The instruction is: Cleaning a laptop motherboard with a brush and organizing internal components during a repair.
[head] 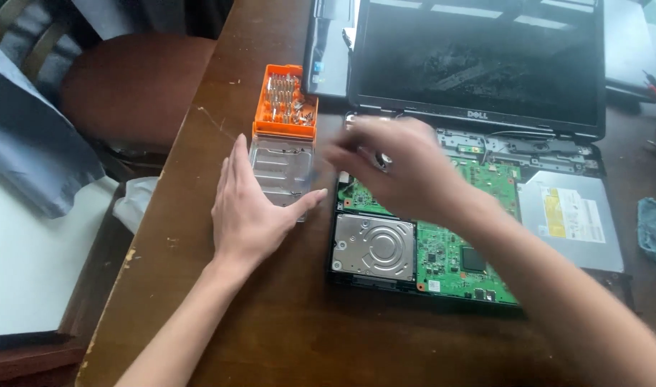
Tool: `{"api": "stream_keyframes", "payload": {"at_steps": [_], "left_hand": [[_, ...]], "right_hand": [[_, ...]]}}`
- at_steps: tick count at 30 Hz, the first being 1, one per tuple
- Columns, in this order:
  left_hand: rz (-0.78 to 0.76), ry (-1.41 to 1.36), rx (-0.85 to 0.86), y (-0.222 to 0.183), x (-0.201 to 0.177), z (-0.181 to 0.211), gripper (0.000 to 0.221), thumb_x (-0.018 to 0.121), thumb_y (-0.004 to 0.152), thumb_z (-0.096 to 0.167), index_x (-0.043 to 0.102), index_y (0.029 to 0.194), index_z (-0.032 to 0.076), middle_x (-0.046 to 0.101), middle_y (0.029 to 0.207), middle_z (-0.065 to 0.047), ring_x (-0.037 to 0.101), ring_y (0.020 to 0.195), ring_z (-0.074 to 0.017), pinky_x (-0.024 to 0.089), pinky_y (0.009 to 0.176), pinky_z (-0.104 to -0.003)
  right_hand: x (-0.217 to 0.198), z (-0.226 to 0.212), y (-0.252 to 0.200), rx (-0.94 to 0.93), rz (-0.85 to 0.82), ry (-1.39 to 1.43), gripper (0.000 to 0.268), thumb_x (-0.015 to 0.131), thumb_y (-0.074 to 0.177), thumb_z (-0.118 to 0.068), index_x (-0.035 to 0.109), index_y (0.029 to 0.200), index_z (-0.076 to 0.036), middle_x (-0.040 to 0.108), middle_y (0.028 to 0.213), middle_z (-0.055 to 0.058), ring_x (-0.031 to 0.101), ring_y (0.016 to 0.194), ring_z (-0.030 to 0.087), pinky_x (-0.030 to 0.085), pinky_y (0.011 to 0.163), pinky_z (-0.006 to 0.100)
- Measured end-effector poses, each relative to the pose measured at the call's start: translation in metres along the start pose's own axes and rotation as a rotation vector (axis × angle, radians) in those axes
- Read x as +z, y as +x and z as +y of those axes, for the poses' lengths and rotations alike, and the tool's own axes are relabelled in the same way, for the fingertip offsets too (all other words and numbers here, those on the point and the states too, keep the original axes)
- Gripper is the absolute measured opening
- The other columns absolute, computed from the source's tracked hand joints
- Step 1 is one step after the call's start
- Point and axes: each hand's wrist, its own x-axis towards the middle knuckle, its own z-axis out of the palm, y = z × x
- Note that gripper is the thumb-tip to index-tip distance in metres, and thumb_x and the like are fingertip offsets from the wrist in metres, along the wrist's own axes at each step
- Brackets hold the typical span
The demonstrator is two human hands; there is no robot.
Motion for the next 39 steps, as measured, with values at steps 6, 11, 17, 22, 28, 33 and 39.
{"api": "stream_keyframes", "payload": {"at_steps": [6,11,17,22,28,33,39], "left_hand": [[-0.038,-0.04,-0.057,0.001,-0.007,0.005,0.127,0.09,0.064,0.053,0.018,0.158,0.008,0.04,0.162,-0.007,0.044,0.142,-0.0313,0.044,0.098,-0.06],[-0.036,-0.05,-0.038,0.004,-0.003,0.002,0.129,0.096,0.058,0.031,0.018,0.158,0.007,0.047,0.157,-0.011,0.053,0.134,-0.036,0.049,0.092,-0.06],[-0.016,-0.065,-0.011,0.005,-0.001,-0.001,0.122,0.089,0.065,0.046,0.021,0.158,0.006,0.042,0.16,-0.012,0.047,0.14,-0.0345,0.043,0.101,-0.055],[0.003,-0.064,-0.001,0.004,-0.003,0.003,0.116,0.09,0.064,0.044,0.027,0.155,0.011,0.051,0.153,-0.012,0.056,0.131,-0.0345,0.048,0.094,-0.056],[0.002,-0.024,0.005,0.007,0.003,-0.004,0.119,0.091,0.066,0.045,0.025,0.157,0.006,0.042,0.16,-0.017,0.048,0.139,-0.0368,0.046,0.098,-0.056],[-0.006,-0.046,-0.008,0.007,0.003,-0.005,0.12,0.088,0.067,0.047,0.022,0.158,0.007,0.039,0.162,-0.015,0.045,0.141,-0.0353,0.045,0.099,-0.057],[-0.01,-0.062,-0.024,0.008,0.002,-0.004,0.114,0.089,0.061,0.04,0.029,0.154,0.014,0.043,0.16,-0.011,0.053,0.133,-0.0336,0.051,0.086,-0.057]], "right_hand": [[0.063,0.016,0.053,-0.026,0.113,-0.113,0.016,0.058,0.103,-0.017,0.063,0.092,-0.006,0.07,0.083,0.008,0.063,0.074,0.027,0.049,0.066,0.04],[0.064,0.003,0.05,-0.092,-0.004,-0.172,0.009,0.056,0.096,-0.009,0.062,0.093,-0.005,0.07,0.087,0.009,0.065,0.069,0.032,0.046,0.051,0.046],[0.06,0.023,0.057,0.059,-0.111,0.198,0.019,0.056,0.102,-0.023,0.064,0.094,-0.008,0.076,0.074,0.003,0.071,0.06,0.016,0.052,0.057,0.03],[0.063,0.024,0.074,-0.053,-0.013,-0.03,0.019,0.052,0.103,-0.017,0.061,0.09,-0.007,0.071,0.085,0.008,0.066,0.075,0.028,0.049,0.066,0.041],[0.068,0.026,0.082,0.019,-0.272,-0.062,0.028,0.05,0.104,-0.022,0.051,0.078,-0.012,0.047,0.055,0.0,0.037,0.045,0.017,0.03,0.043,0.039],[0.064,0.04,0.085,-0.203,-0.082,-0.09,0.021,0.058,0.104,-0.009,0.051,0.084,-0.005,0.058,0.067,0.008,0.048,0.055,0.026,0.037,0.052,0.041],[0.059,0.044,0.093,-0.201,-0.286,0.074,0.014,0.056,0.102,-0.01,0.053,0.089,-0.008,0.06,0.07,0.006,0.051,0.058,0.024,0.04,0.056,0.04]]}}
